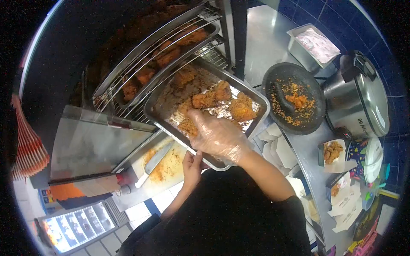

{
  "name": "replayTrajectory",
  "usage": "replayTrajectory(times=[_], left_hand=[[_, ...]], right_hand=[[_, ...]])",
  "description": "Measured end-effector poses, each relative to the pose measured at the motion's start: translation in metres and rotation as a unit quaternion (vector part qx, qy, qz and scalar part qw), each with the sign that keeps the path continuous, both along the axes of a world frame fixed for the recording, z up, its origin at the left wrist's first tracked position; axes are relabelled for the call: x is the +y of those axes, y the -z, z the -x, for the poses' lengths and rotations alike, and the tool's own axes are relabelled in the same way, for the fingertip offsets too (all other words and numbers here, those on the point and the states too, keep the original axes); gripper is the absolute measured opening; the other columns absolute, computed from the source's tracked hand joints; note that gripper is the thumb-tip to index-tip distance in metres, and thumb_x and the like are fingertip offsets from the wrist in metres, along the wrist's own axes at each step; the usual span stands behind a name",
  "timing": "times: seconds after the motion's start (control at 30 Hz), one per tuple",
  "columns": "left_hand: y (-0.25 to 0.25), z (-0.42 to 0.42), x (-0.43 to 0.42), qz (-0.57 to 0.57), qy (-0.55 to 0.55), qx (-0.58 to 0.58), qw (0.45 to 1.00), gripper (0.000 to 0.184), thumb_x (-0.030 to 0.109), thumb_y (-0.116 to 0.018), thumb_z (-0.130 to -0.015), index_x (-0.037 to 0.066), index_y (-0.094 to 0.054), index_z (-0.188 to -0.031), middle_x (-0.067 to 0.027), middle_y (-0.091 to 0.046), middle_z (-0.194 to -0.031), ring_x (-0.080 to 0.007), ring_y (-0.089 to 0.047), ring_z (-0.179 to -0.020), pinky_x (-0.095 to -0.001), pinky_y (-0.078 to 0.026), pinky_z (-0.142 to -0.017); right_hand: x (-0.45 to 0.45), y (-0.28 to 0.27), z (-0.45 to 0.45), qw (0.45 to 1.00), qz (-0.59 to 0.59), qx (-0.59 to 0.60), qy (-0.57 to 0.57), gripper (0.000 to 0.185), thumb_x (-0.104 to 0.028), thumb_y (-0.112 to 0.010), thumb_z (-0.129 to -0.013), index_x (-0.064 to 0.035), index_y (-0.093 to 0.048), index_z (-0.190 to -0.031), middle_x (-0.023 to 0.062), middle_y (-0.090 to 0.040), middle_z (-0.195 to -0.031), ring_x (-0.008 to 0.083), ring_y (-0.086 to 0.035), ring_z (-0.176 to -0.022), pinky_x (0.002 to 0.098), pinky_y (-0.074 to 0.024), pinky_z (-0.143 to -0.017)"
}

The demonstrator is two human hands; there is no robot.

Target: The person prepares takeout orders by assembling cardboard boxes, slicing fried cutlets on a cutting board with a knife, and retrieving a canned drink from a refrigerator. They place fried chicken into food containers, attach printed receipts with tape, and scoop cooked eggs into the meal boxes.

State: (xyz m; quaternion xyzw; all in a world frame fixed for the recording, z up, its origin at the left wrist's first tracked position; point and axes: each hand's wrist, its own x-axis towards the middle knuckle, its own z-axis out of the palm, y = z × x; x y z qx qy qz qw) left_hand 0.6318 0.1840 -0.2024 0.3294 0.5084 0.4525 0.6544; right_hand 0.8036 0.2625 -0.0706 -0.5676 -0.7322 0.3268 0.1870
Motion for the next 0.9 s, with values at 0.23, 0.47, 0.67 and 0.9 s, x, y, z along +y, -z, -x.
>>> replayTrajectory(times=[0.23,0.47,0.67,0.9], left_hand=[[-0.014,-0.003,0.0,-0.007,-0.052,0.041,0.998,0.018,0.021,-0.059,-0.103,0.005,-0.055,-0.11,-0.0045,-0.066,-0.082,-0.0104,-0.062,-0.061,-0.0257,-0.054,-0.054],[0.01,0.012,0.015,-0.008,-0.087,0.034,0.996,0.02,0.023,-0.059,-0.102,0.007,-0.055,-0.114,-0.0067,-0.066,-0.097,-0.0127,-0.065,-0.08,-0.0301,-0.059,-0.062],[-0.008,0.011,0.016,-0.016,-0.043,-0.014,0.999,0.02,0.021,-0.057,-0.103,0.005,-0.052,-0.114,-0.0118,-0.064,-0.11,-0.0201,-0.067,-0.093,-0.0397,-0.062,-0.073],[-0.008,0.01,0.017,-0.015,-0.042,0.009,0.999,0.023,0.022,-0.056,-0.104,0.004,-0.051,-0.117,-0.0128,-0.064,-0.111,-0.0205,-0.067,-0.094,-0.0402,-0.062,-0.074]], right_hand=[[0.0,0.027,-0.029,0.726,0.261,0.632,0.078,0.072,-0.014,-0.075,-0.086,0.0012,-0.037,-0.145,0.0136,-0.063,-0.117,0.0186,-0.065,-0.092,0.0296,-0.0541,-0.069],[-0.075,0.038,-0.206,0.88,-0.054,0.326,0.341,0.064,-0.017,-0.075,-0.083,-0.0087,-0.044,-0.138,0.0138,-0.064,-0.12,0.0232,-0.066,-0.098,0.0396,-0.0556,-0.078],[-0.166,0.041,-0.364,0.798,0.189,-0.358,0.447,0.062,-0.02,-0.078,-0.076,-0.0069,-0.049,-0.129,0.0222,-0.065,-0.124,0.0377,-0.067,-0.109,0.0442,-0.0537,-0.089],[-0.229,0.122,-0.417,0.647,0.277,0.24,0.669,0.047,-0.027,-0.074,-0.081,-0.0062,-0.058,-0.12,0.0183,-0.07,-0.11,0.0293,-0.068,-0.1,0.0368,-0.0539,-0.09]])
